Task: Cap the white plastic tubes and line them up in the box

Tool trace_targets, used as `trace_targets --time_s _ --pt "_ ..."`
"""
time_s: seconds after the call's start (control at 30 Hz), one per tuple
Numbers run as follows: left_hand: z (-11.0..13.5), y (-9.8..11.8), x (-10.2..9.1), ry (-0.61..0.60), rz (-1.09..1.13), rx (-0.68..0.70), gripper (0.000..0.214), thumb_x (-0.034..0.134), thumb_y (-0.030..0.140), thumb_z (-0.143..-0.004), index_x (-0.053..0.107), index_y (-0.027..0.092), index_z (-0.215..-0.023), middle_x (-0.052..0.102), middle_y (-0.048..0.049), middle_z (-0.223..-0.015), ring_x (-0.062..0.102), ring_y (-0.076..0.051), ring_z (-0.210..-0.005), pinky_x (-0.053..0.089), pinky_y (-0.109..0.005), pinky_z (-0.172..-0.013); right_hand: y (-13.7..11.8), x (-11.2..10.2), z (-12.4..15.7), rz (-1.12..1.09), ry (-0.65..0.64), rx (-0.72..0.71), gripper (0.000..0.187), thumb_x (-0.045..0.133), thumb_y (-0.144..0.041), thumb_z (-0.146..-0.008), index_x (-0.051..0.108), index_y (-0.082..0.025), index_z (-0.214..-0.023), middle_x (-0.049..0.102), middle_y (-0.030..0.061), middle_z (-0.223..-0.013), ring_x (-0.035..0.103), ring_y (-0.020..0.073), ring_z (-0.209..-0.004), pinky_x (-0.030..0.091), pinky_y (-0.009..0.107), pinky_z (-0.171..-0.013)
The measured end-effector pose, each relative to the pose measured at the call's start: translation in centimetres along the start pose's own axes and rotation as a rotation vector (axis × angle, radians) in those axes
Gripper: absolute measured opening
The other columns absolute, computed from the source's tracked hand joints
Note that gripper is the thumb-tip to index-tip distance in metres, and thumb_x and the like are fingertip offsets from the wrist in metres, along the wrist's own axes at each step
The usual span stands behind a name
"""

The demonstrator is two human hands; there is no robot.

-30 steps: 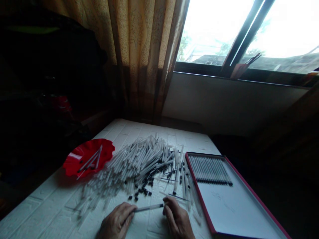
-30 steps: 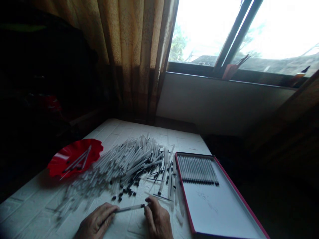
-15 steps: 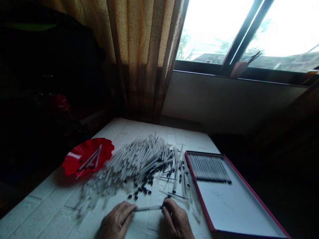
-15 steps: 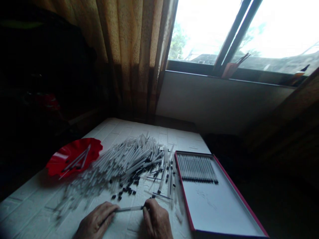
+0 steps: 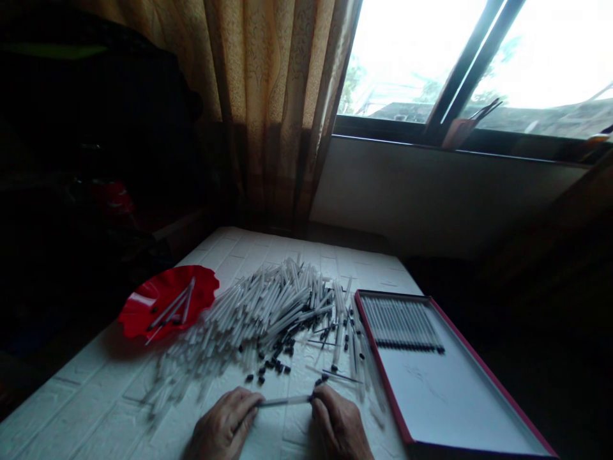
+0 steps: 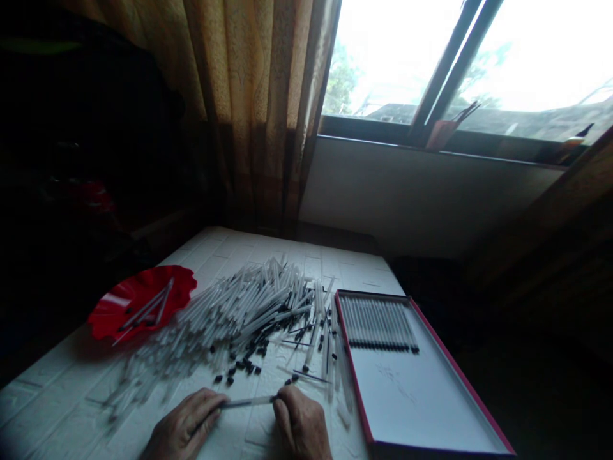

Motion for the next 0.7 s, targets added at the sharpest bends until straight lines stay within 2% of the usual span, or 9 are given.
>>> trace_targets --time_s 0.1,0.17,0.3,0.47,0.7 --pt "-0.1 0.1 -0.1 0.004 -0.028 0.009 0.037 0.037 0.047 -0.099 0.07 0.029 -0.099 0.077 0.0014 -0.084 0.075 -0.011 -0.075 0.058 -0.011 -0.069 0.5 0.0 0.2 -0.055 0.003 0.05 0.012 0.036 -0.026 -0.096 0.047 -0.024 -0.093 0.06 -0.002 -0.067 0.06 0.0141 -0.054 0.042 0.021 -0.052" --pt "-0.1 0.2 -0.1 0.004 -0.037 0.009 0.039 0.036 0.047 -0.099 0.07 0.029 -0.097 0.077 0.0012 -0.084 0.075 -0.011 -0.075 0.058 -0.011 -0.069 0.4 0.1 0.2 -0.073 -0.033 0.053 0.008 0.038 -0.023 -0.094 0.046 -0.024 -0.096 0.059 -0.0023 -0.068 0.059 0.014 -0.055 0.042 0.021 -0.052" --pt "0.1 0.1 -0.1 0.012 -0.054 0.007 0.038 0.037 0.048 -0.099 0.07 0.029 -0.097 0.077 0.0018 -0.084 0.075 -0.011 -0.075 0.058 -0.012 -0.07 -0.3 -0.2 -0.2 -0.049 -0.041 0.022 0.009 0.038 -0.019 -0.092 0.045 -0.024 -0.093 0.058 -0.0028 -0.066 0.058 0.0136 -0.053 0.042 0.021 -0.051" --pt "0.2 0.2 0.0 0.015 -0.055 0.026 0.038 0.037 0.047 -0.099 0.07 0.028 -0.098 0.077 0.0013 -0.083 0.075 -0.012 -0.075 0.058 -0.012 -0.07 -0.8 -0.9 -0.6 -0.041 0.012 -0.001 0.01 0.039 -0.02 -0.093 0.047 -0.024 -0.09 0.059 -0.0031 -0.064 0.058 0.0129 -0.05 0.043 0.02 -0.049" --pt "-0.1 0.0 0.1 -0.007 -0.006 0.002 0.036 0.039 0.046 -0.098 0.07 0.029 -0.1 0.077 0.0016 -0.083 0.075 -0.011 -0.074 0.058 -0.012 -0.07 -0.8 -0.8 -0.6 -0.033 0.009 -0.003 0.017 0.038 -0.023 -0.095 0.05 -0.023 -0.083 0.06 -0.0023 -0.06 0.06 0.0128 -0.049 0.043 0.019 -0.048"
Point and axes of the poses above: each hand's wrist, its own z-axis away from the middle knuckle, its own x-axis out of the palm, y = z × x, the point moved 9 cm from there along -z, towards the middle knuckle
